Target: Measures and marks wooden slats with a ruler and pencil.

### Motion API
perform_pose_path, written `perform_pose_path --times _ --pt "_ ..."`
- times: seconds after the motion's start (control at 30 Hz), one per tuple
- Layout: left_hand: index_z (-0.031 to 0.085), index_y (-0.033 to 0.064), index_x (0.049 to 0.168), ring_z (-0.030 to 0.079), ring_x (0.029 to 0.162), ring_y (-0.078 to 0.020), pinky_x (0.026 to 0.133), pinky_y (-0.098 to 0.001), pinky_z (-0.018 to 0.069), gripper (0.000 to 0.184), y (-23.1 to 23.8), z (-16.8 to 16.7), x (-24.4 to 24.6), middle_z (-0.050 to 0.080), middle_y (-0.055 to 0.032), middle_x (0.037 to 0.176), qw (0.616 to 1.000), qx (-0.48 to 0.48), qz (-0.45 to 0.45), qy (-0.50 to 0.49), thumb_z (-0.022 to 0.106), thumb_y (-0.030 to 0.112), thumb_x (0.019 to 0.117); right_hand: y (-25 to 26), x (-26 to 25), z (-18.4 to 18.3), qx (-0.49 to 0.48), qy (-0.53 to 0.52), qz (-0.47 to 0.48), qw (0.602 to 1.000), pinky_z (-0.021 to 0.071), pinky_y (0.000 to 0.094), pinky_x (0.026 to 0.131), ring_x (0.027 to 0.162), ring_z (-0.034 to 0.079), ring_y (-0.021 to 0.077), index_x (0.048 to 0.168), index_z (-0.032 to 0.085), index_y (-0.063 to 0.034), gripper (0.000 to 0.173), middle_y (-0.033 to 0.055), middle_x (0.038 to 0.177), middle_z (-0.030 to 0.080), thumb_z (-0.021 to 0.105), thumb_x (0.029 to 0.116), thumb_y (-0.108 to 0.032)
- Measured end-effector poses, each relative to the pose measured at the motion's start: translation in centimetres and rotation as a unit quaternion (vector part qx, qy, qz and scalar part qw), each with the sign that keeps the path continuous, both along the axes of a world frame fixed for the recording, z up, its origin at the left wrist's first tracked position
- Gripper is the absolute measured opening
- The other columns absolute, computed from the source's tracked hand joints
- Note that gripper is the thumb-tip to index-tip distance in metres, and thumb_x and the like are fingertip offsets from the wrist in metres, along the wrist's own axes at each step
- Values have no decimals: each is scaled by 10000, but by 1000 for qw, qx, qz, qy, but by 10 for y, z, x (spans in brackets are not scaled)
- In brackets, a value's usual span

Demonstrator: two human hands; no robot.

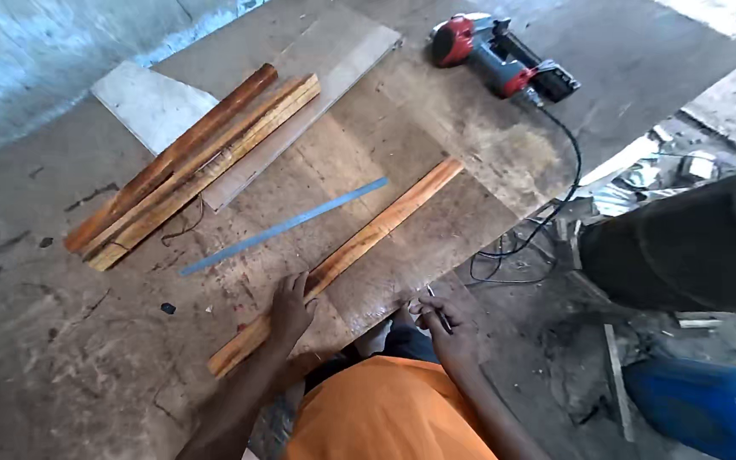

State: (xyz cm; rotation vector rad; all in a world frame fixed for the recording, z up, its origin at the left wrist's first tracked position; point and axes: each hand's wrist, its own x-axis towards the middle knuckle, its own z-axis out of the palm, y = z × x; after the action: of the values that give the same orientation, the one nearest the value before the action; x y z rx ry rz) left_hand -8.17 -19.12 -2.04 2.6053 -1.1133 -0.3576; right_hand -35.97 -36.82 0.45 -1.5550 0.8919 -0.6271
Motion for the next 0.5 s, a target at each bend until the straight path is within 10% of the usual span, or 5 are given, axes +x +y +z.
perform_pose_path --times 0.5 --pt "675 112 1336 643 1233 -305 1082 -529 490 390 -1 33 64 699 -128 1282 997 8 24 79 494 346 1084 3 17 7 0 19 14 1000 617 371 673 716 697 197 1188 719 -95 232 64 973 756 565 1016 -116"
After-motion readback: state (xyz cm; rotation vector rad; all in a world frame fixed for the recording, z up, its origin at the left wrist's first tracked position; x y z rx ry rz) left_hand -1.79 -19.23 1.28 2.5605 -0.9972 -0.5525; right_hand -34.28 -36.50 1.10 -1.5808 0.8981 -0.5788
